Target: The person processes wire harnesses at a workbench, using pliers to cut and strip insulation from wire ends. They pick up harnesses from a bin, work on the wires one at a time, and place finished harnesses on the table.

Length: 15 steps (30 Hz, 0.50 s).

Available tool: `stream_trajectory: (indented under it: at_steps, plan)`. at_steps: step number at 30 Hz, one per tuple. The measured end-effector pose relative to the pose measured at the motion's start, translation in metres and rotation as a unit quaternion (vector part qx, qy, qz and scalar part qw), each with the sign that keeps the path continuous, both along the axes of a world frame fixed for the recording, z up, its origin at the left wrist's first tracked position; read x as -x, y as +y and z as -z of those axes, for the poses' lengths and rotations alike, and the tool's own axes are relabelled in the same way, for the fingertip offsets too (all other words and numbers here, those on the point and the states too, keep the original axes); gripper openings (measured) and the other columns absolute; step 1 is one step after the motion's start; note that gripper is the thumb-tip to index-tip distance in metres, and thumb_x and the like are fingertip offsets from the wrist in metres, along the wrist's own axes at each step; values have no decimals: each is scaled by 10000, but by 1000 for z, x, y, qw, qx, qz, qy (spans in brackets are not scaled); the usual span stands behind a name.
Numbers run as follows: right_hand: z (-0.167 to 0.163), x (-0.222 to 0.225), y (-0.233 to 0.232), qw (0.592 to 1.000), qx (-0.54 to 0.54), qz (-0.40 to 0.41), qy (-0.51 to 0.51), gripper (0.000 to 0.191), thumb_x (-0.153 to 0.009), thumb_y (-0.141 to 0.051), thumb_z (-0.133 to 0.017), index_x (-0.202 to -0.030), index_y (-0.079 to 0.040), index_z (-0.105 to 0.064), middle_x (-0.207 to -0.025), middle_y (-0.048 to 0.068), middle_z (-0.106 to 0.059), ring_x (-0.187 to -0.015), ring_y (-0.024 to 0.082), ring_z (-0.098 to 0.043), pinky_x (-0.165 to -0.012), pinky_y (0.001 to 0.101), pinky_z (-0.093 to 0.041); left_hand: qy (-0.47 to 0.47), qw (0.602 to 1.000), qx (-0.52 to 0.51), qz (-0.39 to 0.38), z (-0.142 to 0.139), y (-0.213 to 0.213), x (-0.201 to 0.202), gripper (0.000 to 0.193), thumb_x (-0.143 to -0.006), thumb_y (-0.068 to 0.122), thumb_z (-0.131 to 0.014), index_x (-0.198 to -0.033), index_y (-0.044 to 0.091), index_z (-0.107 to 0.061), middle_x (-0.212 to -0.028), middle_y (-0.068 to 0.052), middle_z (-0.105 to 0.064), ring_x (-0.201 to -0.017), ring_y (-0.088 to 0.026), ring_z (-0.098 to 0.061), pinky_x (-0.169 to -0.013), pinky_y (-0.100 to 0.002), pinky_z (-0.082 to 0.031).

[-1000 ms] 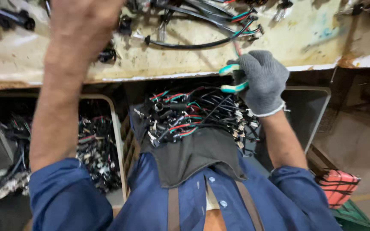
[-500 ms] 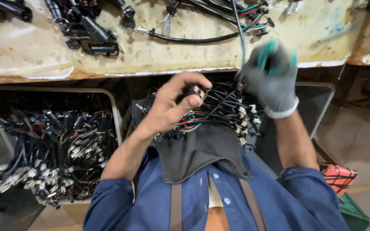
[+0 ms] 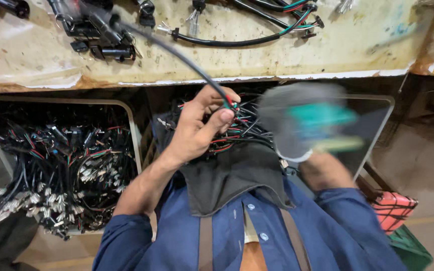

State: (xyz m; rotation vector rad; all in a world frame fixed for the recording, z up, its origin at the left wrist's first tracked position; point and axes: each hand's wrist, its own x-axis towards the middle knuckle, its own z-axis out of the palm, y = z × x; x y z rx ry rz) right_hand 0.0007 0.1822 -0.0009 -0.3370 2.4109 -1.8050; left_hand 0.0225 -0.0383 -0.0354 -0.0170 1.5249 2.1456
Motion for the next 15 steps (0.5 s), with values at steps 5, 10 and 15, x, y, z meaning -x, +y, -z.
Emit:
stream_trajectory:
  at_steps: [5,10,15]
  plan:
    - [2,-30,0,983,101,110,-108,89,-910,-125,-732,-952,-97,-658,-887,108,-647,-779,320,-648,-667,408,-498,81,997,-5,16,-2,-6,-6,340,-1061,275,-661,-1279,21,-602,-1105,-42,-658,-974,-109,-623,-863,-265,-523]
    - [20,-8,-18,977,100,117,-148,132,-897,-106,-741,-1004,-94,-665,-926,119,-655,-808,330,-652,-689,418,-505,117,974,167,103,-15,3,4,399,-986,250,-758,-1201,-57,-619,-921,-178,-646,-678,-224,-526,-613,-332,-448]
    - [13,69,30,974,-147,127,119,190,-884,-88,-750,-1056,-92,-672,-966,130,-663,-838,341,-656,-711,428,-512,394,762,457,235,-35,2,14,672,-906,167,-682,-1534,29,-487,-959,-192,-648,-635,-306,-652,-535,-390,-503]
